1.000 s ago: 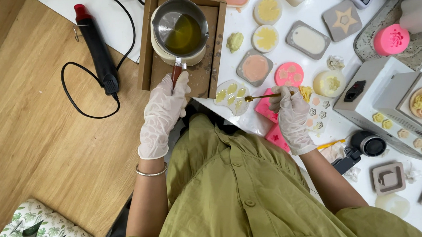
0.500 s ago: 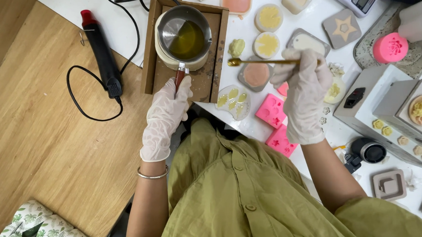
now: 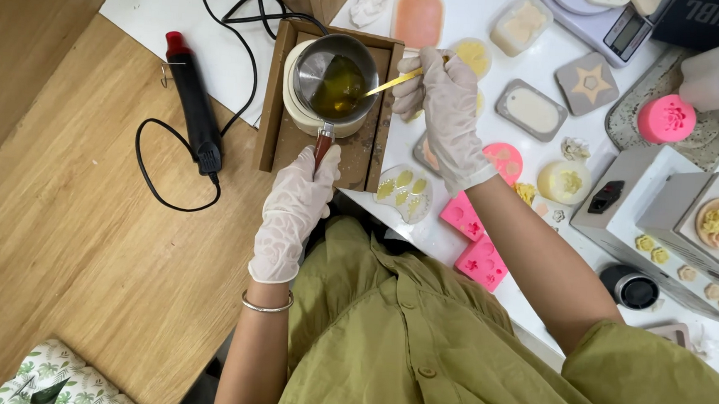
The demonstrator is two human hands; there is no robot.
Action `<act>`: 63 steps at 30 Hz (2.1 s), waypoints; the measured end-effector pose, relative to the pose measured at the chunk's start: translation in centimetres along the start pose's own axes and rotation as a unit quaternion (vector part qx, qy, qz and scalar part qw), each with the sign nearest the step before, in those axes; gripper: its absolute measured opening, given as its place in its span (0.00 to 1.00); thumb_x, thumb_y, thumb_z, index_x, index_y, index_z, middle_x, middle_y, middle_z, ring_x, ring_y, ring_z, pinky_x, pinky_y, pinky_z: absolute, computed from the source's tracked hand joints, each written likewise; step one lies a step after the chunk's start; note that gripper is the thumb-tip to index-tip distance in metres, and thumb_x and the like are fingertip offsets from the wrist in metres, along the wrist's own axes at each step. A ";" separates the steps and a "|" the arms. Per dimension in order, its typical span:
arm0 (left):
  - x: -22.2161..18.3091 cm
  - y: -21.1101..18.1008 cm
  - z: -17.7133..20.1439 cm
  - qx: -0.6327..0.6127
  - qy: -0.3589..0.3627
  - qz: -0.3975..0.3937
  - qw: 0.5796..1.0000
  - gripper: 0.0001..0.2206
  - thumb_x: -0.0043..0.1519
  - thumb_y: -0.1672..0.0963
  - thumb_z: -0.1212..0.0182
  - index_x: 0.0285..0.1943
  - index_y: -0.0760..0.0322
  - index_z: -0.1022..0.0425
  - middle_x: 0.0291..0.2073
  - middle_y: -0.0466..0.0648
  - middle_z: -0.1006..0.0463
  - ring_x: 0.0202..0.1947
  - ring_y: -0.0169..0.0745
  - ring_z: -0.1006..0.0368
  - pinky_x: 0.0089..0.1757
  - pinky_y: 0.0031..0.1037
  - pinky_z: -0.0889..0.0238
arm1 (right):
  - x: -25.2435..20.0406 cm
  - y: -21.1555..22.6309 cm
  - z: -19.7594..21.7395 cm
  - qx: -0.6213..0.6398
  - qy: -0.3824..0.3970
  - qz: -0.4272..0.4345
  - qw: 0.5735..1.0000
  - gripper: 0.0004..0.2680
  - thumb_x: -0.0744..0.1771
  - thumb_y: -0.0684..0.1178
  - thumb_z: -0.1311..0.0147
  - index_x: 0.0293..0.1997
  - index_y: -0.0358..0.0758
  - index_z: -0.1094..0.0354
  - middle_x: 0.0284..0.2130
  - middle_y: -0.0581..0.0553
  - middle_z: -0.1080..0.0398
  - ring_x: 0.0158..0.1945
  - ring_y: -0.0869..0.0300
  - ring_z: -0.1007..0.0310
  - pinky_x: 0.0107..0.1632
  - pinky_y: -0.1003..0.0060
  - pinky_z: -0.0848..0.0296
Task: The recorder is decorating a candle base with small wax shapes and pouring melted yellow wax into molds and over decorative elements.
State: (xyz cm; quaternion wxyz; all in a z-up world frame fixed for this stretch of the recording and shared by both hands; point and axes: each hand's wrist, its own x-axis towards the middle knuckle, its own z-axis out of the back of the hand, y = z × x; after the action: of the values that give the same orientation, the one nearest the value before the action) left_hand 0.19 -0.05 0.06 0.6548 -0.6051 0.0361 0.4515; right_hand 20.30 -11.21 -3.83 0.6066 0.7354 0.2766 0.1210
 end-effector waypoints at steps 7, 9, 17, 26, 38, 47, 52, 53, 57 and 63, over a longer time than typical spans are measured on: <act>0.1 -0.5 0.0 0.018 0.001 0.003 1.000 0.15 0.65 0.48 0.45 0.46 0.62 0.25 0.28 0.42 0.25 0.19 0.30 0.36 0.23 0.26 0.38 | -0.6 0.2 2.4 0.039 -0.046 -0.025 0.998 0.14 0.74 0.52 0.55 0.41 0.28 0.32 0.24 0.37 0.25 0.21 0.57 0.27 0.23 0.66 0.29; 0.1 -0.5 -0.1 0.019 0.004 0.005 1.000 0.16 0.65 0.48 0.45 0.46 0.64 0.25 0.28 0.43 0.25 0.19 0.31 0.36 0.23 0.26 0.38 | -1.8 1.1 3.2 0.048 -0.057 -0.023 0.997 0.13 0.74 0.52 0.55 0.41 0.28 0.32 0.25 0.38 0.25 0.21 0.57 0.28 0.24 0.65 0.29; 0.4 -0.1 -0.2 0.027 -0.004 0.006 1.000 0.17 0.65 0.47 0.44 0.46 0.65 0.25 0.27 0.42 0.24 0.17 0.31 0.36 0.22 0.27 0.39 | -7.7 1.1 8.5 0.022 -0.082 -0.011 0.996 0.13 0.74 0.52 0.57 0.42 0.29 0.32 0.26 0.38 0.26 0.23 0.57 0.29 0.28 0.64 0.30; 0.4 0.3 0.0 -0.026 0.020 -0.009 0.999 0.15 0.65 0.49 0.44 0.50 0.63 0.24 0.28 0.42 0.25 0.18 0.27 0.38 0.21 0.25 0.40 | -13.7 -6.2 14.0 -0.053 -0.135 -0.100 0.984 0.13 0.74 0.51 0.55 0.42 0.29 0.31 0.25 0.39 0.26 0.22 0.58 0.29 0.29 0.66 0.29; 0.4 0.2 -0.1 -0.041 0.015 -0.005 0.999 0.15 0.66 0.49 0.43 0.50 0.62 0.24 0.28 0.42 0.26 0.19 0.27 0.38 0.22 0.25 0.41 | -14.7 -8.9 13.3 -0.084 -0.130 -0.131 0.979 0.11 0.73 0.53 0.53 0.42 0.33 0.32 0.26 0.44 0.27 0.24 0.62 0.29 0.29 0.68 0.29; 0.5 0.2 -0.3 0.025 -0.001 -0.003 1.000 0.17 0.66 0.48 0.45 0.49 0.65 0.25 0.29 0.43 0.23 0.18 0.29 0.35 0.22 0.26 0.38 | -14.7 -7.9 12.8 -0.133 -0.078 -0.121 0.981 0.12 0.73 0.53 0.53 0.46 0.33 0.31 0.27 0.47 0.27 0.27 0.66 0.30 0.32 0.71 0.28; 0.3 -0.1 -0.3 0.040 -0.009 -0.003 0.999 0.17 0.66 0.48 0.44 0.48 0.64 0.25 0.28 0.42 0.23 0.17 0.30 0.35 0.22 0.26 0.38 | -14.7 -6.7 11.8 -0.163 -0.089 -0.142 0.972 0.12 0.72 0.53 0.52 0.45 0.33 0.28 0.26 0.48 0.27 0.26 0.67 0.30 0.31 0.70 0.27; 0.3 -0.1 -0.3 0.040 -0.009 -0.002 0.999 0.17 0.66 0.48 0.44 0.48 0.64 0.25 0.28 0.42 0.23 0.17 0.30 0.35 0.22 0.26 0.38 | -14.7 -6.8 11.7 -0.162 -0.089 -0.142 0.972 0.12 0.72 0.53 0.52 0.45 0.33 0.28 0.26 0.48 0.27 0.26 0.67 0.30 0.31 0.70 0.27; 0.4 0.2 -0.4 0.016 -0.003 -0.003 1.000 0.17 0.66 0.48 0.44 0.48 0.66 0.25 0.28 0.43 0.25 0.18 0.30 0.36 0.22 0.26 0.39 | -14.8 -6.0 10.3 -0.154 -0.116 -0.170 0.966 0.11 0.71 0.52 0.51 0.42 0.33 0.29 0.25 0.46 0.25 0.24 0.66 0.28 0.29 0.70 0.27; 0.0 -0.3 -0.4 -0.002 0.000 -0.006 1.000 0.15 0.66 0.49 0.43 0.50 0.62 0.25 0.27 0.41 0.26 0.18 0.27 0.37 0.22 0.24 0.40 | -15.2 -6.1 8.7 -0.184 -0.143 -0.164 0.958 0.11 0.71 0.52 0.51 0.40 0.32 0.29 0.23 0.45 0.26 0.21 0.64 0.28 0.26 0.70 0.28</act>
State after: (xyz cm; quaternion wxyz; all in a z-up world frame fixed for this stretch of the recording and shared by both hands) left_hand 0.57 -0.39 0.15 0.6564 -0.6067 0.0314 0.4473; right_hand 10.73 -26.08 -9.33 0.7765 0.5650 0.2764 -0.0380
